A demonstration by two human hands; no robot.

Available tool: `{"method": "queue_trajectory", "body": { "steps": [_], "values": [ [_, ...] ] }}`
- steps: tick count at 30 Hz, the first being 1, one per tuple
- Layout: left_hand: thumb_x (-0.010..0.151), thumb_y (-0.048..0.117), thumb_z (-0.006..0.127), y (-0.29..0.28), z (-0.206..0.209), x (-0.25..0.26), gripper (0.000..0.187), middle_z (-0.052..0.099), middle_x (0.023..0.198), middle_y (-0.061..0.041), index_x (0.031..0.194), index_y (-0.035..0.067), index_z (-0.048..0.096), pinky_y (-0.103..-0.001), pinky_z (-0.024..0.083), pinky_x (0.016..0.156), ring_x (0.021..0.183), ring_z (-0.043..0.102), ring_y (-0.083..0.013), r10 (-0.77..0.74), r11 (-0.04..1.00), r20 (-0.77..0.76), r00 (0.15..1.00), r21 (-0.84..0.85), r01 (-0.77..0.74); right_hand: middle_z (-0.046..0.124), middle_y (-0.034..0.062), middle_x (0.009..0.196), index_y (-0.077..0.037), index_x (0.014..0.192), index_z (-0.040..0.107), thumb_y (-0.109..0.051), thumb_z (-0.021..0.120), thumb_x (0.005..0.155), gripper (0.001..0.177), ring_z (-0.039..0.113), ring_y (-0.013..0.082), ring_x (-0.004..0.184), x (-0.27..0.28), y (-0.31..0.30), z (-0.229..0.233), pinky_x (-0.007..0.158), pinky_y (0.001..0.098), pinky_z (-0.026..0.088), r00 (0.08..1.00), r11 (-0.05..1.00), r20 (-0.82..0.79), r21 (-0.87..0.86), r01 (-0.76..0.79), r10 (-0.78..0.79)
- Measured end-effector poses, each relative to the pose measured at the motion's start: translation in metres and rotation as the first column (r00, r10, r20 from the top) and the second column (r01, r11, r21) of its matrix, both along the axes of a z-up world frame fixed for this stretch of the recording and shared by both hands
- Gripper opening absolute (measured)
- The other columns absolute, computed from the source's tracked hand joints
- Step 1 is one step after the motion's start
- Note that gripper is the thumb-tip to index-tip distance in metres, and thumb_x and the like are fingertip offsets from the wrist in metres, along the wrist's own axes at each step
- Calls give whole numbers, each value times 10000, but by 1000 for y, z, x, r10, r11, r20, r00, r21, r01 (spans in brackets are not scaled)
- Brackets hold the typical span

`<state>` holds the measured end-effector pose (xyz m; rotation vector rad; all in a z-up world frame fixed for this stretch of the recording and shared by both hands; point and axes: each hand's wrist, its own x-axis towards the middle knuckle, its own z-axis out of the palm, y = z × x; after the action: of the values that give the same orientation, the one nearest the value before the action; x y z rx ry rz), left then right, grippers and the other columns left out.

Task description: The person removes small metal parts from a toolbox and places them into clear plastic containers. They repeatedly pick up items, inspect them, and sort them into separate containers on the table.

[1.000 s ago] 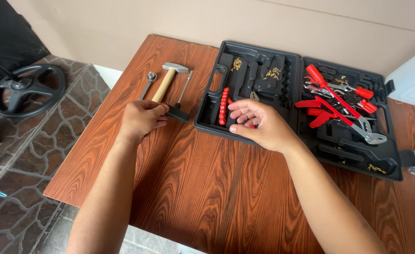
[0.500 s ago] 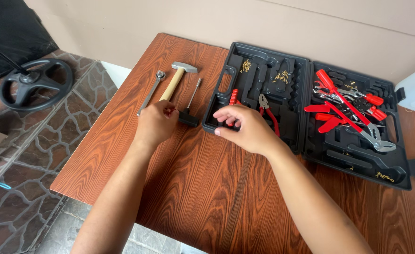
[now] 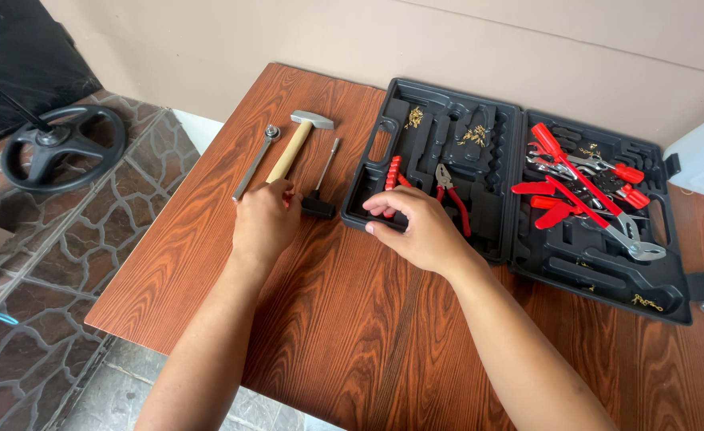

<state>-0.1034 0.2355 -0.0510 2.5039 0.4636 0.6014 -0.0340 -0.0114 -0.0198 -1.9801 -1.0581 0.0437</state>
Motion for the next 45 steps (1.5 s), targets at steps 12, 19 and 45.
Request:
{"method": "queue_trajectory", "body": {
  "steps": [12,19,45],
  "values": [
    [897,311,765,-42,38,-7,253,742,923,-88,1010,84,765,-459,564,663,769,717,-328,-53,979,126,991,204,26,730,35,1026,-72,1087,718,-130,792,852,253,692,144,918,6,-62,5,829,297,568,993,992,45,70,107,-111],
    [881,298,769,-107,54,16,224,729,891,-100,968,92,764,-457,549,643,757,701,-336,-263,955,204,943,193,225,744,35,1033,-74,1060,730,-130,803,860,220,703,152,939,7,-134,9,802,299,558,963,966,80,69,251,-256],
    [818,254,807,-401,51,90,329,696,1051,-139,1082,70,738,-445,509,928,1071,637,-364,-911,389,180,371,78,918,548,257,1342,-110,1332,689,-349,917,725,692,442,431,1298,-45,-468,10,1086,521,386,308,295,383,-94,951,-871]
  ]
}}
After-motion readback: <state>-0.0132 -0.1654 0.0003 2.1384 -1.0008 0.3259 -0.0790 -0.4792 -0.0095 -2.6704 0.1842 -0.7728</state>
